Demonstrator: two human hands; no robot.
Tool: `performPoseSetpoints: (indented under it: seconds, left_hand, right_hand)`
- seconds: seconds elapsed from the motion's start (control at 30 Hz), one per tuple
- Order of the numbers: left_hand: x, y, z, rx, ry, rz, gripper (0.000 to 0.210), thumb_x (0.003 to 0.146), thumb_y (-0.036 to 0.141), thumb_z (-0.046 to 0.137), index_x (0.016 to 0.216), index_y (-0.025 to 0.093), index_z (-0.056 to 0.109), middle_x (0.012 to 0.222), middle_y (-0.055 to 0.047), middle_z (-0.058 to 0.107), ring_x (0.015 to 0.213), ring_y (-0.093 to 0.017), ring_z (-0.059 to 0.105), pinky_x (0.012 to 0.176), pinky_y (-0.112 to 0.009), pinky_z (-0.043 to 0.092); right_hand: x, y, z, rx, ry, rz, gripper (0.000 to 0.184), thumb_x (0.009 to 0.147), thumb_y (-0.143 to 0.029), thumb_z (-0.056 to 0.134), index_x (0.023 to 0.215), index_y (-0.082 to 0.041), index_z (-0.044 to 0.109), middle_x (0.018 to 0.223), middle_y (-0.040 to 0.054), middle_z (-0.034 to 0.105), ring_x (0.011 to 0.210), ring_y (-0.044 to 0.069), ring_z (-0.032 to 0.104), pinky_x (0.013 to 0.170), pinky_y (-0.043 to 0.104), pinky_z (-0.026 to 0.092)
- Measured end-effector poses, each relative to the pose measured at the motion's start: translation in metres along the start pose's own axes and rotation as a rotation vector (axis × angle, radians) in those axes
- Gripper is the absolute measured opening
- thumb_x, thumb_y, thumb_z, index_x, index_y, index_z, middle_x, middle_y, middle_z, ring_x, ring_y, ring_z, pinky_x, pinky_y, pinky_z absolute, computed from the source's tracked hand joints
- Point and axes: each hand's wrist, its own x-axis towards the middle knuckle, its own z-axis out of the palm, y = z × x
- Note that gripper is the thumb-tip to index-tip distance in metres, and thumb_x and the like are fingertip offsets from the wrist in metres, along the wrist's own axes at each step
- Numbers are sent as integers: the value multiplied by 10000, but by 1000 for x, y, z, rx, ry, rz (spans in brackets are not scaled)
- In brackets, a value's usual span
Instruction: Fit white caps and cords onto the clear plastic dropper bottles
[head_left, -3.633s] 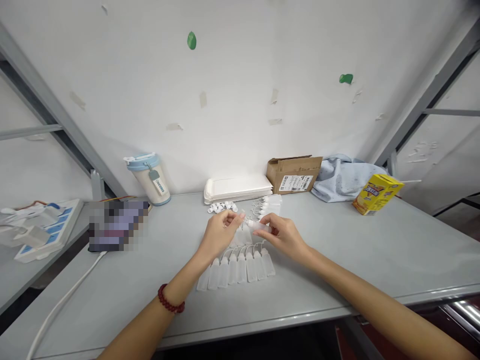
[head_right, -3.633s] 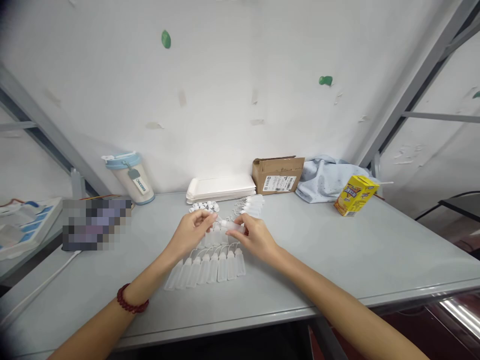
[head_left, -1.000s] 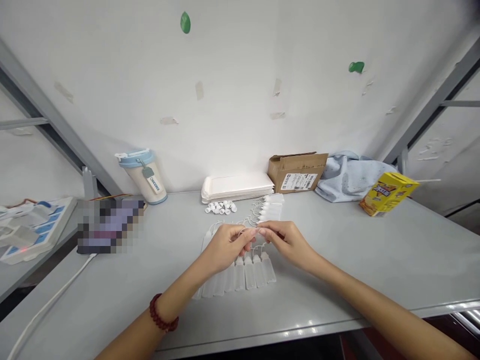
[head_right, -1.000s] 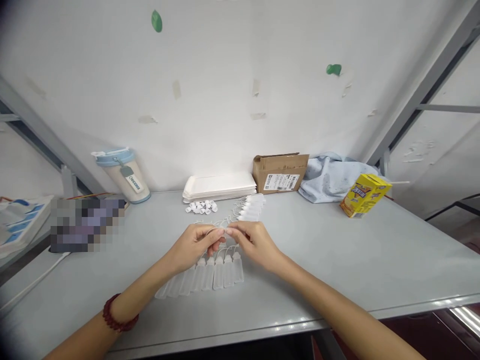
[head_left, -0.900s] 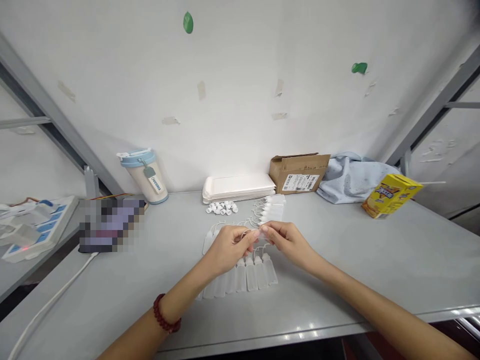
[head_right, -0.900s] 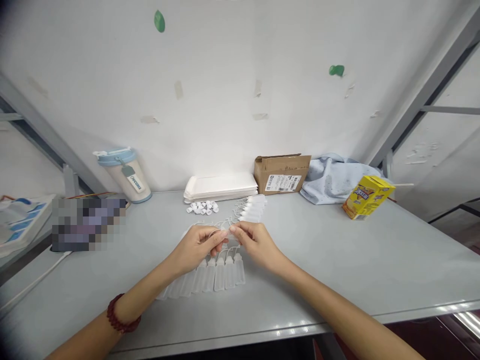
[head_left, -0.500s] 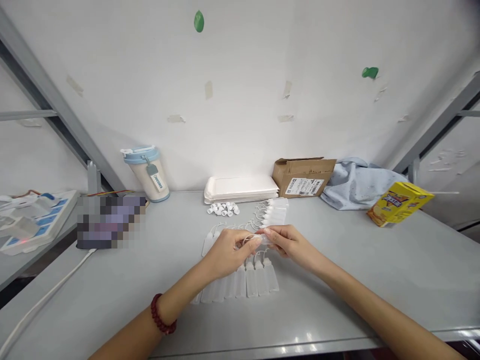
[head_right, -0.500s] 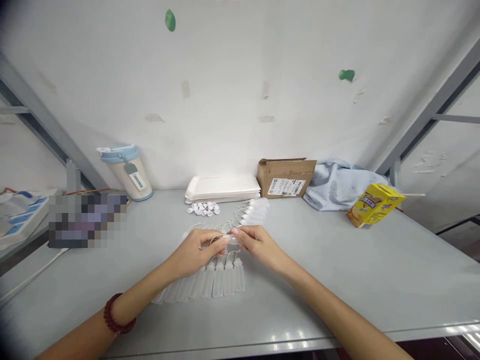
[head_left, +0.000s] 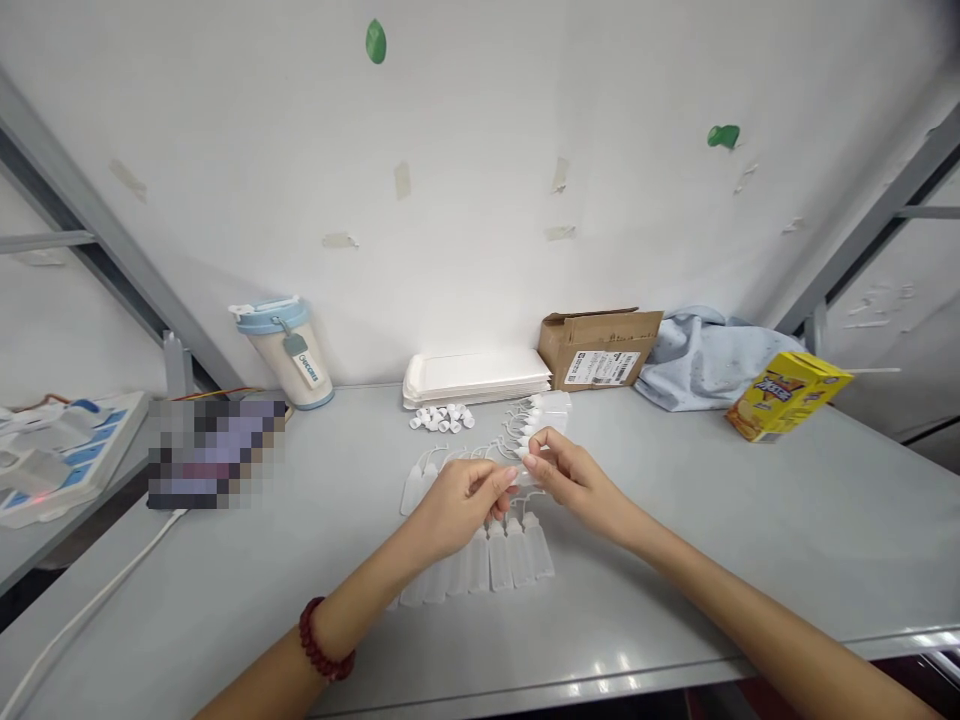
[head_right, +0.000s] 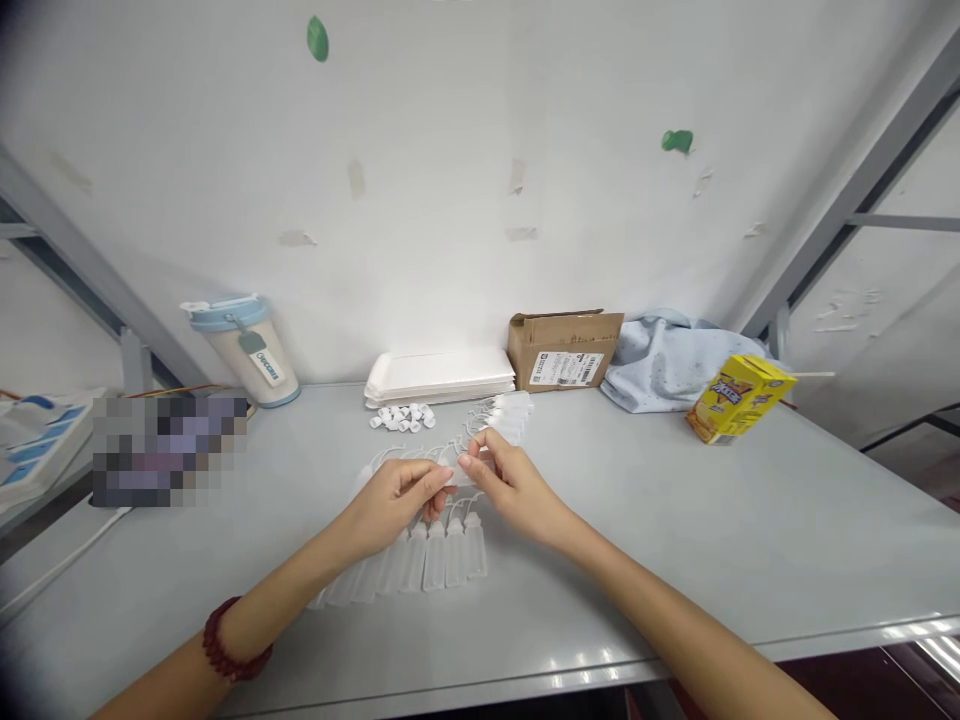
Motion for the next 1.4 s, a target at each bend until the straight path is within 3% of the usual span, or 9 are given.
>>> performPoseSetpoints:
  seconds: [0.13, 0.37, 0.6, 0.7, 0.87, 1.0, 1.2, 1.4]
  left_hand:
    - [-2, 3, 3, 173, 68, 50, 390, 893, 392, 395, 601, 163, 514, 583, 11, 538, 564, -114, 493, 541, -223, 364]
    - [-2, 1, 2, 415, 117, 261, 322, 898, 300, 392, 613, 179, 478, 577, 25, 478, 557, -114, 423, 561, -235, 323]
    - [1, -2, 1, 492, 147, 326, 243, 889, 295, 440, 704, 180, 548, 631, 14, 532, 595, -116, 462, 589, -235, 362]
    - [7, -5, -20, 482, 220, 289, 158, 842, 316, 516, 800, 189, 600, 762, -16, 635, 702, -140, 554, 624, -233, 411]
    - [20, -33, -86, 652, 576, 161, 211, 793, 319, 486, 820, 174, 637, 837, -61, 676, 762, -187, 596, 666, -283, 455]
    - [24, -59, -112, 686, 468, 79, 264, 760, 346, 497, 884, 200, 680, 953, -63, 679, 805, -197, 603, 659, -279, 469]
    - [29, -73, -104, 747, 390, 105, 295, 773, 313, 472, 929, 196, 693, 941, -68, 660, 793, -194, 606, 739, -307, 472]
    - [31, -74, -105, 787, 374, 102, 301, 788, 263, 434, 896, 186, 704, 969, -83, 657, 845, -218, 610, 799, -341, 467]
  right_hand:
    - [2, 3, 0, 93, -11, 29, 298, 879, -485, 428, 788, -208, 368, 542, -88, 297, 487, 74, 263, 449, 195, 227]
    - [3, 4, -2, 249, -66, 116, 327, 849, -519, 470, 783, -213, 376, 524, -101, 282, 430, 54, 223, 400, 181, 185]
    - [5, 1, -2, 247, -46, 136, 329, 835, -512, 487, 766, -210, 379, 490, -108, 292, 409, 54, 236, 392, 182, 180]
    - [7, 5, -3, 105, 60, 74, 304, 840, -481, 491, 764, -208, 383, 496, -94, 357, 429, 65, 291, 418, 191, 227]
    - [14, 23, -13, -177, 235, -89, 267, 857, -443, 478, 774, -206, 386, 606, -47, 466, 502, 88, 369, 487, 222, 320]
    - [22, 39, -27, -317, 336, -104, 236, 859, -410, 470, 764, -205, 403, 611, -44, 452, 479, 90, 368, 470, 227, 327]
    - [33, 53, -52, -514, 458, -170, 91, 855, -274, 446, 827, -190, 465, 749, 14, 539, 613, 134, 487, 547, 251, 376]
    - [37, 61, -57, -596, 418, -256, 98, 841, -154, 422, 821, -188, 511, 861, 62, 593, 783, 184, 513, 641, 284, 410]
